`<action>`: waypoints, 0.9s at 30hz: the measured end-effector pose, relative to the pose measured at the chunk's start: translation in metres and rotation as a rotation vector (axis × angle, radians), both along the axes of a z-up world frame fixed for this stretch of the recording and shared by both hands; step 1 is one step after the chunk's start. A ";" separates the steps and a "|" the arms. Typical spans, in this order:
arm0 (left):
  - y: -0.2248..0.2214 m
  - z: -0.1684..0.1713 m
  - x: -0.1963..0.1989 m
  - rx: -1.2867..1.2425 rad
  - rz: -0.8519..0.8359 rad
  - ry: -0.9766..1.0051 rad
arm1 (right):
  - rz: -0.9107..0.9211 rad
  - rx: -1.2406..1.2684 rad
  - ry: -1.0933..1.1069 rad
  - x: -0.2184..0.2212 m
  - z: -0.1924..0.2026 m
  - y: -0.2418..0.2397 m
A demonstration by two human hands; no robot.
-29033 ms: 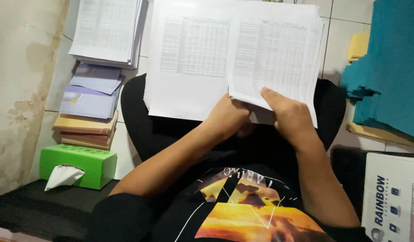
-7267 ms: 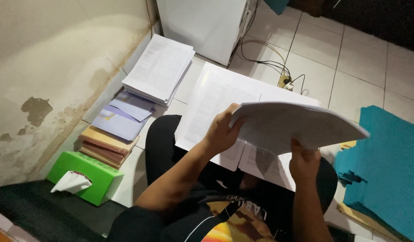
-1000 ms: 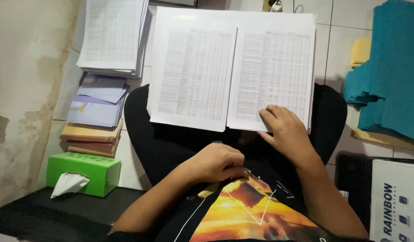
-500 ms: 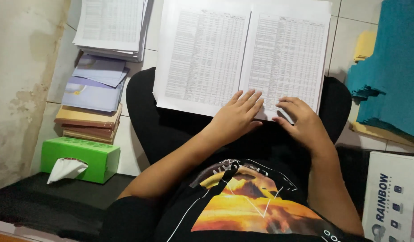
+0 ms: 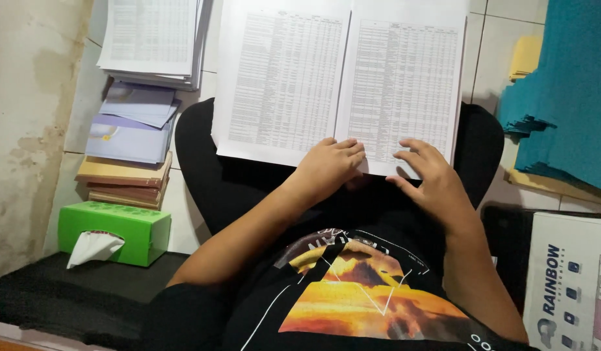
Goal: A person sits on the floor and flips through a large stack of printed pages, likely sorting or inspecting them.
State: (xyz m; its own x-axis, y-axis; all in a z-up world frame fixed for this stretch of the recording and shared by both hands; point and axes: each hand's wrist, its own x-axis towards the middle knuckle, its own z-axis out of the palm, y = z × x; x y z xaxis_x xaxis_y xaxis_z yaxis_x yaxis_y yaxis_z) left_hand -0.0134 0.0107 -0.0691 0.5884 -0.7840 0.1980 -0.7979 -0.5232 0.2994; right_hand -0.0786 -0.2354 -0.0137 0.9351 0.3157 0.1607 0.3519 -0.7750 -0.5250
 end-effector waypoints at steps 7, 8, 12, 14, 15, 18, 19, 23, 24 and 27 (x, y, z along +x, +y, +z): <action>0.001 0.016 0.011 -0.054 0.012 0.033 | -0.023 -0.140 0.083 0.005 0.007 0.007; 0.002 0.016 0.013 0.012 -0.032 0.052 | -0.018 -0.150 0.099 0.006 0.006 0.006; 0.004 0.034 0.007 0.019 -0.101 0.092 | -0.009 -0.130 0.123 0.005 0.009 0.003; 0.003 0.040 0.007 -0.039 -0.102 0.060 | -0.013 -0.120 0.099 0.002 0.018 0.005; 0.002 0.042 0.006 -0.096 -0.108 0.030 | -0.021 -0.108 0.077 -0.001 0.023 0.006; -0.003 0.048 0.003 -0.196 -0.111 -0.106 | 0.008 -0.087 0.034 -0.002 0.029 0.008; -0.001 0.048 0.002 -0.196 -0.111 -0.104 | 0.008 -0.087 0.036 -0.001 0.028 0.008; -0.002 0.038 0.002 -0.243 -0.084 -0.090 | -0.018 -0.213 0.110 0.001 0.015 0.004; -0.002 0.032 0.002 -0.265 -0.065 -0.075 | -0.024 -0.261 0.146 0.001 0.010 0.003; -0.003 0.025 0.004 -0.278 -0.039 -0.127 | -0.046 -0.265 0.221 0.001 0.019 0.011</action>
